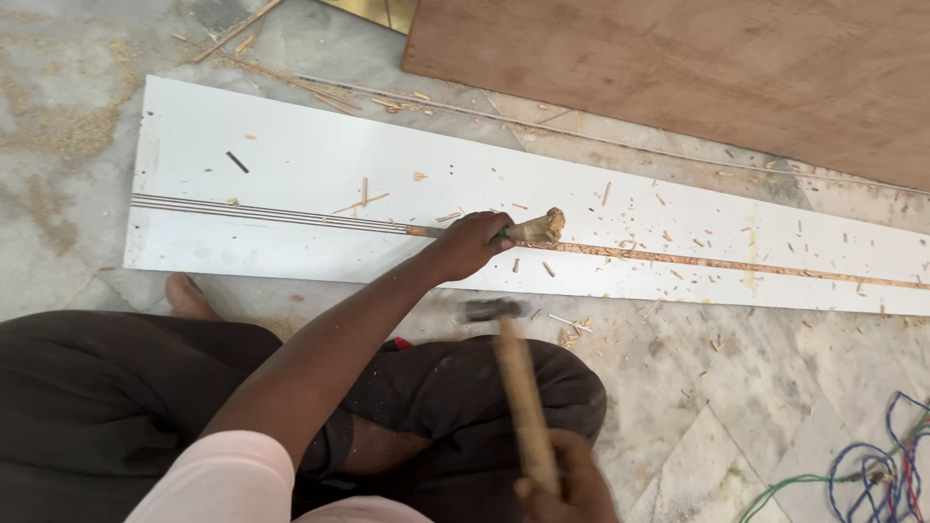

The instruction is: The person sits on the floor and uses a hammer and a chisel to carve a groove along a marked line on a long white wooden board. They repeatedly strike the chisel to remove wood chips and deepen the groove.

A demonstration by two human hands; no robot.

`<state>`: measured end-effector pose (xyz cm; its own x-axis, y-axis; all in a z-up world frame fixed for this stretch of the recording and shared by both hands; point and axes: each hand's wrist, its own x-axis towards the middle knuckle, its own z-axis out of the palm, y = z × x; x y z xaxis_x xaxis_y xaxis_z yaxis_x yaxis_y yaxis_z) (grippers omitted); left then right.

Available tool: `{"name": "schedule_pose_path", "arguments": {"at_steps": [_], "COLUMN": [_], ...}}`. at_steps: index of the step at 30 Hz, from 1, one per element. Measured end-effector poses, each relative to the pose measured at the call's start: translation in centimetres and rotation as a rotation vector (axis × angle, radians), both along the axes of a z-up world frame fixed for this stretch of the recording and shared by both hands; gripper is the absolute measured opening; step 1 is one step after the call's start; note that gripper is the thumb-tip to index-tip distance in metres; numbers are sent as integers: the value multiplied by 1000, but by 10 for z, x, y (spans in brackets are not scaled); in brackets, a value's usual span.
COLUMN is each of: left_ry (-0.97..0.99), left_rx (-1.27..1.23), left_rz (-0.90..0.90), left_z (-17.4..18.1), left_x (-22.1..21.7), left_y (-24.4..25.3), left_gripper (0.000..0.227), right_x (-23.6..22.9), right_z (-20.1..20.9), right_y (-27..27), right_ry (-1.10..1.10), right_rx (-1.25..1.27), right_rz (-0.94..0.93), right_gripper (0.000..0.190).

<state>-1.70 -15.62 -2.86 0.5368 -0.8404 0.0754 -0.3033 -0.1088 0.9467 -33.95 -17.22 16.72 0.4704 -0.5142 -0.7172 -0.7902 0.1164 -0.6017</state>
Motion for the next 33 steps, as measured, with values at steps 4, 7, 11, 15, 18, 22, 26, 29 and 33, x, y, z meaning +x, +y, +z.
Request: {"name": "schedule_pose_path", "arguments": {"at_steps": [4, 7, 11, 15, 18, 22, 26, 29, 33], "left_ry": [-31, -90, -147, -112, -117, -109, -121, -119, -81], "left_rx": [50, 123, 101, 191, 234, 228, 250, 250, 231], "left_rz": [40, 83, 145, 164, 143, 179, 176, 184, 226], "left_z": [6, 10, 13, 17, 20, 22, 24, 22, 20], "left_x": [-13, -26, -36, -39, -41, -42, -43, -39, -40], "left_y": [-2, -3, -3, -5, -6, -8, -8, -10, -12], "left_gripper": [25, 31, 35, 25, 21, 21, 21, 22, 23], "right_x": [18, 50, 72, 74, 66, 73, 78, 77, 85], "right_z": [25, 32, 25, 16, 26, 22, 33, 40, 31], "right_y": [-13, -7, 3, 4, -7, -2, -14, -16, -7], "right_ry": [-212, -344, -520, -360, -455, -458, -263, -370, -444], "right_rx": [-179, -174, -50, -25, -28, -219, -1, -72, -146], "right_rz": [-293, -466, -540, -528, -484, -581, -448, -464, -533], "right_gripper": [61, 48, 32, 35, 36, 38, 37, 39, 40]}}
